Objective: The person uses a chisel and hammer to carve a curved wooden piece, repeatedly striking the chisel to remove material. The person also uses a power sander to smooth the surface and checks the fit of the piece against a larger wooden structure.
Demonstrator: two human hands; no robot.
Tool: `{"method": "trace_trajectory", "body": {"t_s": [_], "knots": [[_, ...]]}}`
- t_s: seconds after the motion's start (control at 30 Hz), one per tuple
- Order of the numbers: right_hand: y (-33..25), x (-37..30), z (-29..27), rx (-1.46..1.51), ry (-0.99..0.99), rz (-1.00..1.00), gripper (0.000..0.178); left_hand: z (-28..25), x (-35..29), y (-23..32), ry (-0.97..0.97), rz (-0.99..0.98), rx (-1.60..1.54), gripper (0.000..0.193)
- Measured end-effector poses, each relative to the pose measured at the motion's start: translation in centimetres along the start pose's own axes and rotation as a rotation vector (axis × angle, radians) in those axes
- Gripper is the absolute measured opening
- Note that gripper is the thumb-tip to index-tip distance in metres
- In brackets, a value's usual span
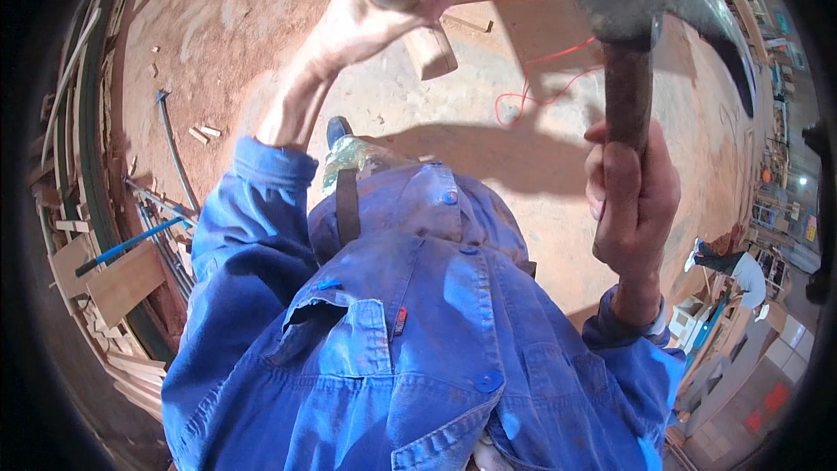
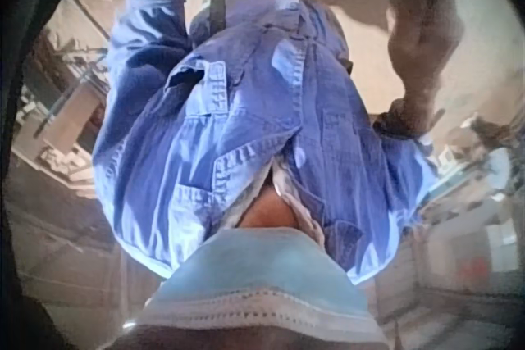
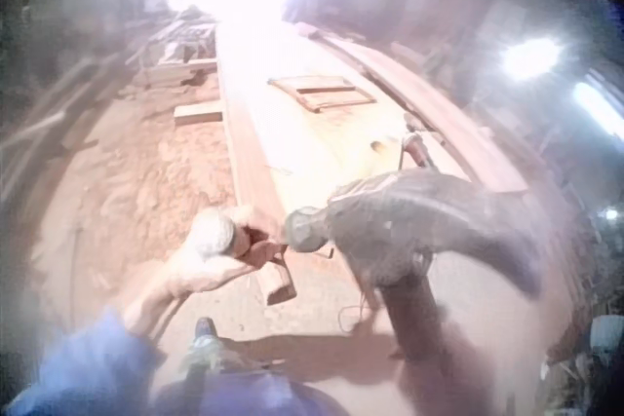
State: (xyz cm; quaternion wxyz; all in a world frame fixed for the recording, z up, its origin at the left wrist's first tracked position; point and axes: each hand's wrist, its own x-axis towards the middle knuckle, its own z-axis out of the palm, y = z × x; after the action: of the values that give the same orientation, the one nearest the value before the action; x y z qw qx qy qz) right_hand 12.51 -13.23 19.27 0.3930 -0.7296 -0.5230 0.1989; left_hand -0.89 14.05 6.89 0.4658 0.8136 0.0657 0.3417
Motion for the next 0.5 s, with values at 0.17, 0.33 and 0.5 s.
{"method": "trace_trajectory", "body": {"t_s": [0.17, 0.33, 0.5], "knots": [[-1.0, 0.1, -0.4, -0.175, -0.016, -0.154, 0.025, 0.9, -0.7, 2.1, -0.084, -0.049, -0.213, 0.018], [-2.4, 0.1, -0.6, -0.136, -0.041, -0.238, 0.032, 1.6, -2.0, 4.0, -0.059, -0.060, -0.445, 0.023], [0.6, -1.1, -1.0, -0.408, -0.187, -0.266, 0.031, 2.9, -1.1, 2.6, -0.072, -0.017, -0.364, 0.022]]}}
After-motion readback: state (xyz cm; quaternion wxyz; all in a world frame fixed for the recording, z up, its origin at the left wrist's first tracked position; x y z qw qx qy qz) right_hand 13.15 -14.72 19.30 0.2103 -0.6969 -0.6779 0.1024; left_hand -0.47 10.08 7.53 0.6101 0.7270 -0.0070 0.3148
